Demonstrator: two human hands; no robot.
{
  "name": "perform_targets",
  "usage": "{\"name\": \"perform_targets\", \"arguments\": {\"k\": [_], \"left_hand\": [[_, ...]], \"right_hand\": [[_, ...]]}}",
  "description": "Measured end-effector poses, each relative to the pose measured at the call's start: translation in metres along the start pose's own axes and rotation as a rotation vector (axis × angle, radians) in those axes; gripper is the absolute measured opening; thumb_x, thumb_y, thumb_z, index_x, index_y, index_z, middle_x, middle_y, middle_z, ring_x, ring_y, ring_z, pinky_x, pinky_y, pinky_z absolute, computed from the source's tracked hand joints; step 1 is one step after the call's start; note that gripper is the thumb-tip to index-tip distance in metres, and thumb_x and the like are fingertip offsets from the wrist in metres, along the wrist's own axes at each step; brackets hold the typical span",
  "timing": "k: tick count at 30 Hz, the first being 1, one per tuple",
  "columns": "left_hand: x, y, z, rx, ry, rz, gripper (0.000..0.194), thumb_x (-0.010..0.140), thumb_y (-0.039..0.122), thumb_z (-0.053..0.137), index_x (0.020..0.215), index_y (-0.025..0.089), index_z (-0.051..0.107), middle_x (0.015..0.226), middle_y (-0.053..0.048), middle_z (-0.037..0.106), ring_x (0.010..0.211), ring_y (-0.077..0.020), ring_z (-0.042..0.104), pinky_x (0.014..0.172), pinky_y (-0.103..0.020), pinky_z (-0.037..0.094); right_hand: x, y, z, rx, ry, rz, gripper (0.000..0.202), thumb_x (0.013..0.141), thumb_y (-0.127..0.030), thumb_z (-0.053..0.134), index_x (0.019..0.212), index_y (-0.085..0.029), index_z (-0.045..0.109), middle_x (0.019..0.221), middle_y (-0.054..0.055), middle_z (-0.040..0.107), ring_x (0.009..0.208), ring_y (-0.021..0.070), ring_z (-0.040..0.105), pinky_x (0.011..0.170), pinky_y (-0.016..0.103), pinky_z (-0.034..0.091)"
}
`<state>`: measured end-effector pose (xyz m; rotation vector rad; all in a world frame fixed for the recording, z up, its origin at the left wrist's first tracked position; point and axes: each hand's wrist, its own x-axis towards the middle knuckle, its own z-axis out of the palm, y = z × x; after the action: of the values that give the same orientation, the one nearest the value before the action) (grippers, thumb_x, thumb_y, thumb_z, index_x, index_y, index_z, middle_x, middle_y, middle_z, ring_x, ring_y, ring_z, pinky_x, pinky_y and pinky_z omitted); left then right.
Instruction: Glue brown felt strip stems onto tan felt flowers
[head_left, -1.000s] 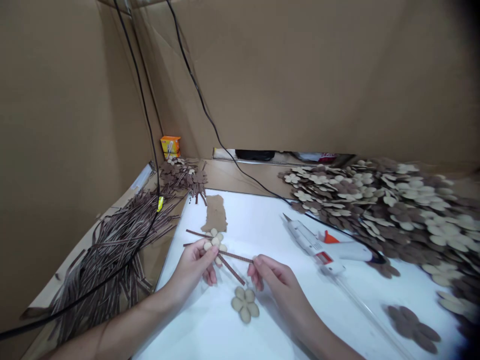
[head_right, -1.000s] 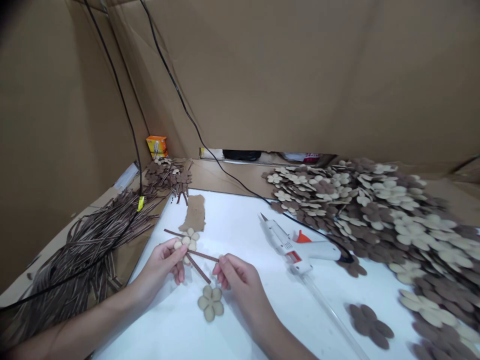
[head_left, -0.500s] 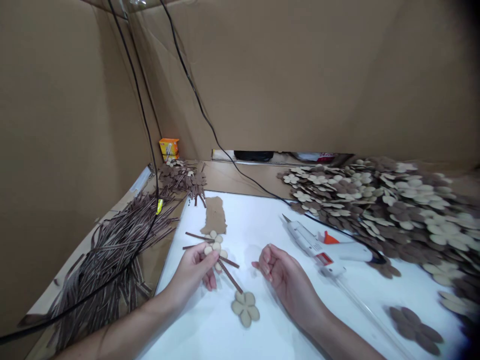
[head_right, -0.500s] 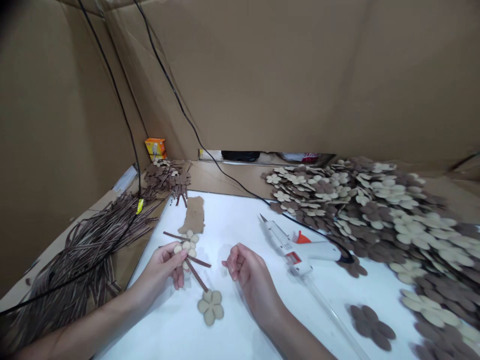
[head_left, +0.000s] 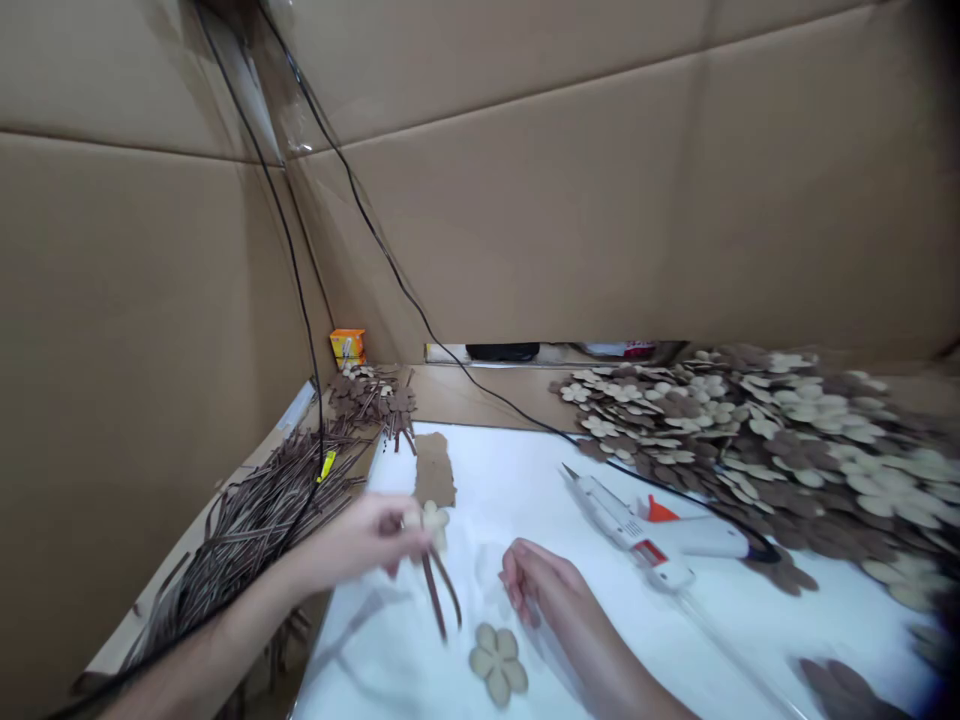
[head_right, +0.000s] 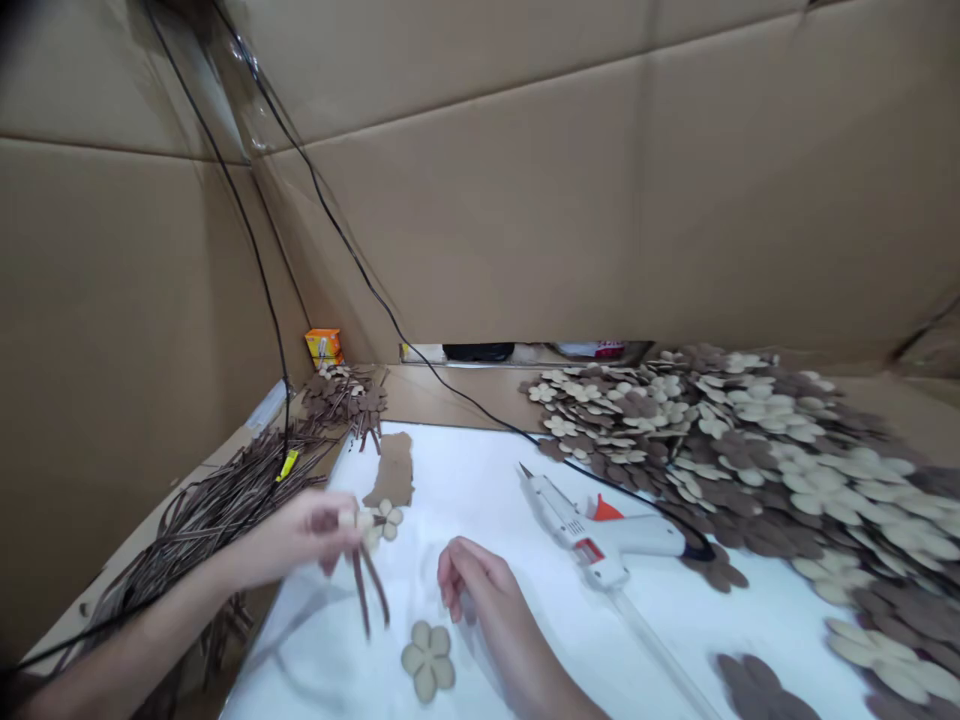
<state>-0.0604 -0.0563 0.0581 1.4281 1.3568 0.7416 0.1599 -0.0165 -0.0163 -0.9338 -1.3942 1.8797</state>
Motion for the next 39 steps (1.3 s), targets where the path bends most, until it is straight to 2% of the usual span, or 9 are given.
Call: {"name": "perform_targets", "arguments": {"k": [3, 7, 11, 14, 18, 23, 28, 33, 39], "left_hand": [[0.033, -0.002, -0.04, -0.085, 0.599, -0.137, 0.034, 0.081, 0.05, 0.046, 0.088, 0.018, 0.053, 0.081, -0.002, 0.061, 0.045, -0.0069, 0.053, 0.044, -0.018, 0.04], [0.057, -0.018, -0.069, -0.097, 0.755, -0.296, 0.047, 0.083, 0.054, 0.037, 0.108, 0.014, 0.044, 0.087, -0.009, 0.061, 0.036, -0.0076, 0.05, 0.036, -0.02, 0.038], [0.042, -0.033, -0.054, -0.06, 0.723, -0.277, 0.053, 0.076, 0.04, 0.054, 0.119, 0.016, 0.036, 0.086, -0.004, 0.059, 0.034, -0.006, 0.046, 0.034, -0.019, 0.034], [0.019, -0.043, -0.041, 0.017, 0.577, -0.155, 0.039, 0.071, 0.04, 0.059, 0.101, 0.015, 0.054, 0.07, 0.002, 0.057, 0.043, -0.0073, 0.049, 0.039, -0.016, 0.035], [-0.004, -0.05, -0.033, 0.135, 0.387, -0.072, 0.036, 0.076, 0.047, 0.052, 0.091, 0.017, 0.062, 0.07, 0.0, 0.061, 0.051, -0.0109, 0.05, 0.045, -0.019, 0.037], [-0.015, -0.046, -0.014, 0.28, 0.269, 0.01, 0.031, 0.079, 0.046, 0.048, 0.081, 0.019, 0.064, 0.07, 0.0, 0.06, 0.056, -0.0119, 0.049, 0.052, -0.02, 0.039], [-0.012, -0.054, 0.003, 0.333, 0.22, 0.051, 0.032, 0.082, 0.043, 0.045, 0.084, 0.018, 0.065, 0.069, -0.002, 0.061, 0.056, -0.013, 0.05, 0.051, -0.02, 0.04], [-0.016, -0.056, 0.01, 0.421, 0.209, 0.115, 0.026, 0.084, 0.037, 0.044, 0.087, 0.021, 0.064, 0.07, -0.002, 0.062, 0.062, -0.0144, 0.054, 0.051, -0.019, 0.039], [-0.031, -0.047, 0.027, 0.473, 0.145, 0.151, 0.023, 0.084, 0.032, 0.044, 0.094, 0.024, 0.063, 0.077, -0.002, 0.064, 0.066, -0.0148, 0.056, 0.058, -0.02, 0.042]], "right_hand": [[-0.002, -0.004, 0.002, 0.002, 0.006, -0.025, 0.032, 0.086, -0.035, 0.04, 0.061, -0.017, 0.049, 0.056, -0.003, 0.043, 0.054, 0.0108, 0.037, 0.054, 0.024, 0.028], [-0.011, -0.008, 0.007, -0.061, 0.03, -0.065, 0.032, 0.086, -0.032, 0.037, 0.059, -0.018, 0.047, 0.056, -0.003, 0.042, 0.055, 0.0119, 0.038, 0.056, 0.024, 0.03], [-0.033, -0.032, -0.006, -0.268, -0.08, -0.094, 0.036, 0.087, -0.035, 0.036, 0.059, -0.018, 0.051, 0.059, -0.001, 0.048, 0.059, 0.0139, 0.045, 0.059, 0.025, 0.035], [-0.051, -0.062, -0.043, -0.596, -0.098, -0.202, 0.025, 0.086, -0.034, 0.043, 0.072, -0.021, 0.06, 0.076, 0.002, 0.06, 0.075, 0.0176, 0.055, 0.071, 0.027, 0.04], [-0.065, -0.078, -0.127, -1.114, 0.236, -0.245, 0.02, 0.081, -0.036, 0.047, 0.086, -0.025, 0.063, 0.095, 0.006, 0.063, 0.09, 0.0242, 0.058, 0.08, 0.035, 0.043], [-0.069, -0.048, -0.212, -1.627, 0.502, 0.003, 0.038, 0.077, -0.031, 0.047, 0.11, -0.016, 0.057, 0.11, 0.014, 0.06, 0.094, 0.0257, 0.061, 0.081, 0.036, 0.046], [-0.063, -0.032, -0.209, -1.831, 0.555, 0.003, 0.039, 0.082, -0.043, 0.043, 0.107, -0.018, 0.059, 0.107, 0.013, 0.062, 0.095, 0.0276, 0.06, 0.072, 0.037, 0.047], [-0.059, -0.038, -0.188, -1.937, 0.566, -0.078, 0.03, 0.086, -0.027, 0.036, 0.085, -0.016, 0.063, 0.09, 0.015, 0.067, 0.088, 0.03, 0.06, 0.079, 0.045, 0.04], [-0.078, -0.046, -0.199, -1.899, 0.638, -0.18, 0.028, 0.082, -0.028, 0.038, 0.068, -0.019, 0.06, 0.076, 0.013, 0.067, 0.079, 0.031, 0.061, 0.076, 0.045, 0.039]]}}
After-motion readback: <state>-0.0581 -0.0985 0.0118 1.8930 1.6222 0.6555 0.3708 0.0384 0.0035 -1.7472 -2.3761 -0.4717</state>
